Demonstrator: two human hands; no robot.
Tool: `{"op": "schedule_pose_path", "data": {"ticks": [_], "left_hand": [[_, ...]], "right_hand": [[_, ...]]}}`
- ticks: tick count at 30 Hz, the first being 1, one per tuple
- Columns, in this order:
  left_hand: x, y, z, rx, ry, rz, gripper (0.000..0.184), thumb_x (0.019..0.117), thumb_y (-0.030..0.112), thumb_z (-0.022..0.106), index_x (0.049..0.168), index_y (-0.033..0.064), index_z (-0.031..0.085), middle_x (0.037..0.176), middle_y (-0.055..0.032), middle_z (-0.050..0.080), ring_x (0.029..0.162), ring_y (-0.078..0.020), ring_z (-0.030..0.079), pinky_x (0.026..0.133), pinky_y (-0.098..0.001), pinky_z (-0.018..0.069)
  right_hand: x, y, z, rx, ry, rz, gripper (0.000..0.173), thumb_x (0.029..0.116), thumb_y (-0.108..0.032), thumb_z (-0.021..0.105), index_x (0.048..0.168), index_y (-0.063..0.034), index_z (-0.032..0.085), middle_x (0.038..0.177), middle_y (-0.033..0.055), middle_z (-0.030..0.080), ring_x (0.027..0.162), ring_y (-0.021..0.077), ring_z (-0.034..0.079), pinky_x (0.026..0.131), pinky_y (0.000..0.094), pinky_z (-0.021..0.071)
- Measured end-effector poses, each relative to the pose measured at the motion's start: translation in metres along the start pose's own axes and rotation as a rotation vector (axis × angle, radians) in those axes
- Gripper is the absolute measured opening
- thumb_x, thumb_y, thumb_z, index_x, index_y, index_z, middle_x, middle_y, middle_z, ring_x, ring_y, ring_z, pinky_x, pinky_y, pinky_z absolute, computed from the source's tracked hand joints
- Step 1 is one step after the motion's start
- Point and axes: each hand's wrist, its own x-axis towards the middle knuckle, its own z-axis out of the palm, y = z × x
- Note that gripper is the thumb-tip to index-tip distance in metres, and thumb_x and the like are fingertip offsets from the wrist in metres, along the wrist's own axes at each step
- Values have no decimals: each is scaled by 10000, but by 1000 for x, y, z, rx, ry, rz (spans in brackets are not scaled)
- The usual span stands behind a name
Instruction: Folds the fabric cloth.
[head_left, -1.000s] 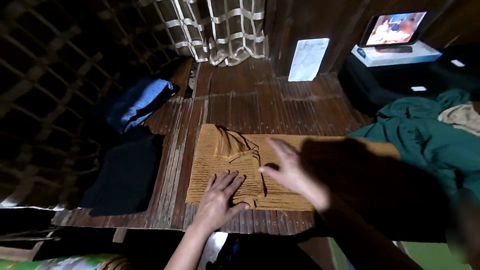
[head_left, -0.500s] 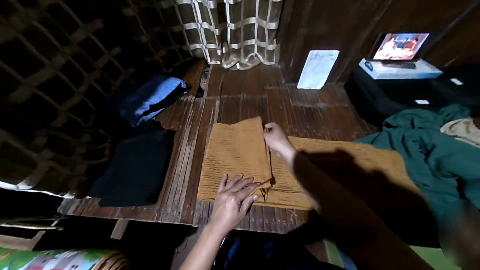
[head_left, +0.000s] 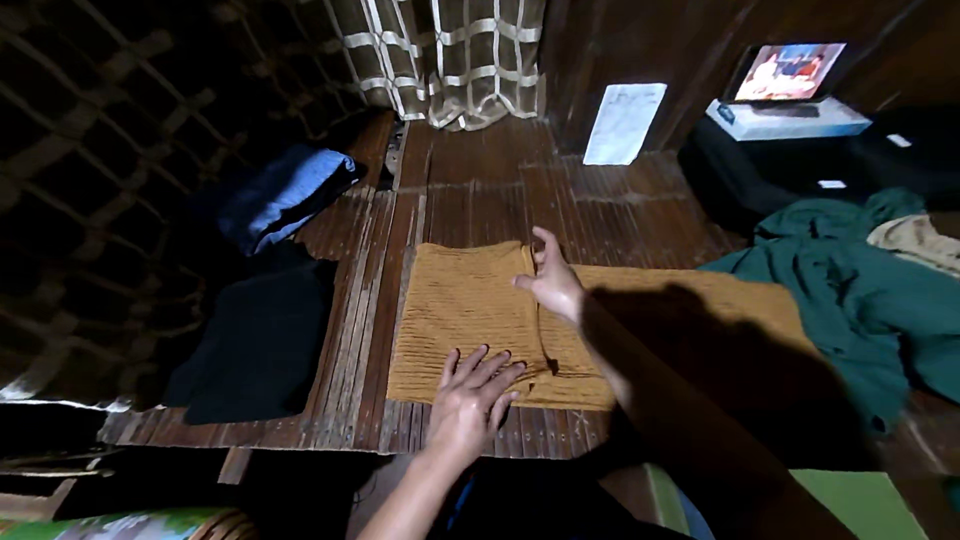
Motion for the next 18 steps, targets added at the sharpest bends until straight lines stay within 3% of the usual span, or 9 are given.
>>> {"op": "schedule_pose_path", "data": {"ticks": [2, 5, 7, 11, 15, 16, 18], "left_hand": [[0, 2, 6, 18, 11, -32, 326, 1022, 283, 542, 1219, 150, 764, 1284, -67, 721, 1248, -376, 642, 1074, -683, 393], [9, 9, 2, -1, 156, -56, 331, 1030, 254, 528, 1176, 78, 768, 1214, -83, 749, 1188, -342, 684, 1065, -596, 451], [13, 11, 0, 9, 174, -36, 326, 1030, 255, 529, 1170, 86, 770, 1210, -85, 750, 1191, -339, 682, 1069, -578, 457], [3, 7, 10, -49, 1, -35, 273, 979, 188, 588, 1155, 113, 781, 1284, -107, 715, 1252, -406, 631, 1079, -667, 407], [6, 5, 11, -125, 131, 19, 146, 961, 147, 588, 955, 92, 723, 1103, -83, 759, 1164, -292, 686, 1057, -534, 478], [7, 4, 9, -134, 134, 39, 137, 971, 146, 567, 929, 96, 689, 1086, -82, 751, 1155, -265, 684, 1067, -494, 478], [2, 3, 4, -148, 35, 31, 102, 929, 105, 587, 903, 89, 685, 1139, -112, 726, 1165, -282, 670, 1073, -534, 462]], "right_hand": [[-2, 5, 0, -52, -13, 0, 919, 931, -53, 725, 1637, -207, 157, 1487, 236, 490, 1144, 411, 633, 914, 552, 538], [-9, 1, 1, -26, 59, -94, 891, 921, 37, 678, 1632, -222, 207, 1451, 212, 512, 982, 353, 666, 786, 492, 564], [-12, -3, 0, -4, 57, -124, 909, 918, 52, 670, 1634, -237, 192, 1476, 200, 487, 919, 324, 660, 734, 465, 557], [-7, 13, -1, -43, -10, -79, 963, 894, -1, 744, 1637, -209, 168, 1521, 225, 450, 1076, 373, 658, 861, 514, 561], [-11, 10, 0, -6, 58, -177, 887, 888, 82, 682, 1617, -200, 263, 1501, 173, 493, 1019, 308, 670, 818, 457, 567], [-13, 5, -2, -16, 56, -196, 897, 879, 103, 668, 1619, -201, 261, 1502, 176, 489, 1035, 312, 662, 824, 459, 563], [-14, 1, -8, -119, 3, -155, 981, 844, 117, 698, 1636, -193, 209, 1518, 230, 444, 1136, 395, 624, 889, 528, 548]]}}
